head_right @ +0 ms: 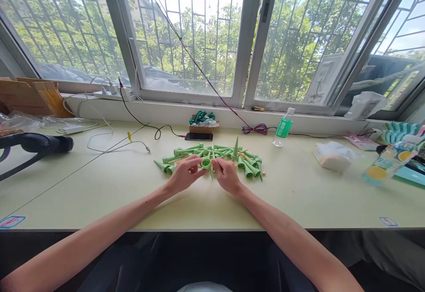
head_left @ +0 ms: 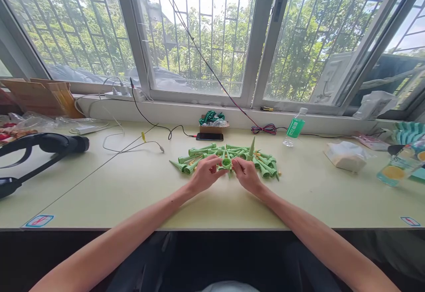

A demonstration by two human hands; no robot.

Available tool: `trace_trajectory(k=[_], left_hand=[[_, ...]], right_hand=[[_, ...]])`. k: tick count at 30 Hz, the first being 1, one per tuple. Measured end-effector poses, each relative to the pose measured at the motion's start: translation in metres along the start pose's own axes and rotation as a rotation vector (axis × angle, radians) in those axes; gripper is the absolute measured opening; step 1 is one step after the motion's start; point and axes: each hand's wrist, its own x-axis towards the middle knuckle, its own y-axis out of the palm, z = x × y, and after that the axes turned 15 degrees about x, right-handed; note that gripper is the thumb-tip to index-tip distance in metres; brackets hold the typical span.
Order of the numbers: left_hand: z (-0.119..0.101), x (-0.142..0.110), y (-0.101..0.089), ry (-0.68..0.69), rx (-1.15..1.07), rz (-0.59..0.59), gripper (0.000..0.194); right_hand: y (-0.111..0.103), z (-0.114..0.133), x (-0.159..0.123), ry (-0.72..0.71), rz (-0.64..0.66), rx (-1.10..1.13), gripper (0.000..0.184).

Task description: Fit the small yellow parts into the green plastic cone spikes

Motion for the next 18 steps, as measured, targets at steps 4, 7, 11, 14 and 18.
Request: trace_trajectory(k=[4,7,11,14,18], left_hand=[[0.0028,-0.0008,0.0008,0.053,-0.008,-0.034,0.027],[0.0047,-0.0014,0.0017,0.085,-0.009,-0.050,0.024],[0.0045,-0.0010,0.0033,0.057,0.004,-0.045,0.024],[0.0030,0.0000,0.0043,-0.027,-0.022,-0.024,0.027],[0.0002,0.0012,0.0029,-0.164,-0.110,0.010,0.032]], right_hand=[[-0.0001,-0.0019,0.0001,-0.019,0.001,-0.014,0.044],[-0.0002,-0.0017,0.0003,-0.026,0.002,-0.017,0.045],[0.0007,-0.0002,0.0006,-0.022,-0.001,-0.013,0.045],[0.0022,0.0013,0.0008,-0.019,-0.016,-0.014,0.044],[0.0033,0.0029,0.0010,-0.012,-0.039,-0.028,0.044]])
